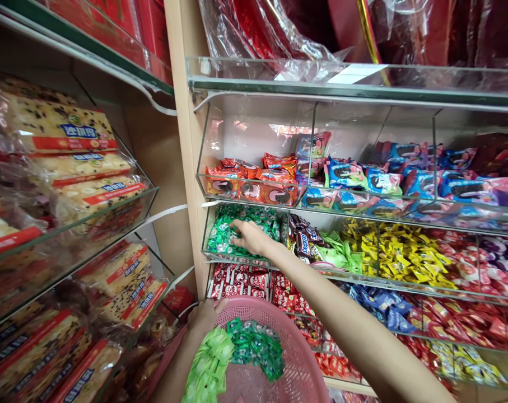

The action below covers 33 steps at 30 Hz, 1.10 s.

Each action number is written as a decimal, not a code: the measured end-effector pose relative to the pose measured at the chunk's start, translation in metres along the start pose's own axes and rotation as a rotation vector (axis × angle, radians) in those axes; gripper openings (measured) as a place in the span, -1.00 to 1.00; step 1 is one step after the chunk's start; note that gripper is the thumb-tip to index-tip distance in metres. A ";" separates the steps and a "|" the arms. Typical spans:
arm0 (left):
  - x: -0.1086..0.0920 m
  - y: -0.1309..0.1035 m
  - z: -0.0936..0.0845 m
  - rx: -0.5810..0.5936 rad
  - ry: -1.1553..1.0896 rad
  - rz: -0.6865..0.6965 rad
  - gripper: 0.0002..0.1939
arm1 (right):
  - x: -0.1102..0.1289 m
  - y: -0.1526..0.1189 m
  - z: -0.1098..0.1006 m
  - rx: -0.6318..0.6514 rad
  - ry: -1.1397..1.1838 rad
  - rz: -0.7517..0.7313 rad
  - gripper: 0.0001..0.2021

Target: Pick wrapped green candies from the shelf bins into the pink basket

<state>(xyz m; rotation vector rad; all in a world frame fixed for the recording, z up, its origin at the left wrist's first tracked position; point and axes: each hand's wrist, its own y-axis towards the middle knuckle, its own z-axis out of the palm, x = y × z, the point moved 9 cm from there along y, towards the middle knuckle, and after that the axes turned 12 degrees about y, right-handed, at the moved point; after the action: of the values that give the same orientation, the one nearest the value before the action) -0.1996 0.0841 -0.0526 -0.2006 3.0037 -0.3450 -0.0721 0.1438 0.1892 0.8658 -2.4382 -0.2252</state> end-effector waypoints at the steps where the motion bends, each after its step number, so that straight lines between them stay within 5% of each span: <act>1: 0.000 0.000 0.000 -0.001 0.001 0.001 -0.29 | -0.003 -0.001 0.002 -0.010 -0.002 0.007 -0.60; 9: 0.000 0.000 0.000 0.004 0.006 0.009 -0.29 | 0.004 -0.009 0.009 -0.033 -0.045 -0.125 -0.67; 19: -0.001 0.001 0.000 0.001 0.005 0.014 -0.31 | 0.003 -0.011 0.012 -0.039 -0.099 -0.048 -0.61; 33: -0.001 0.000 0.000 0.005 -0.008 0.014 -0.30 | 0.024 -0.022 0.020 0.010 -0.512 0.017 -0.68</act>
<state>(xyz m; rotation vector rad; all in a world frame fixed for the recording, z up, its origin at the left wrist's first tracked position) -0.1985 0.0843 -0.0527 -0.1806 2.9948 -0.3492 -0.0867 0.1116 0.1755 0.8725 -2.9162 -0.4792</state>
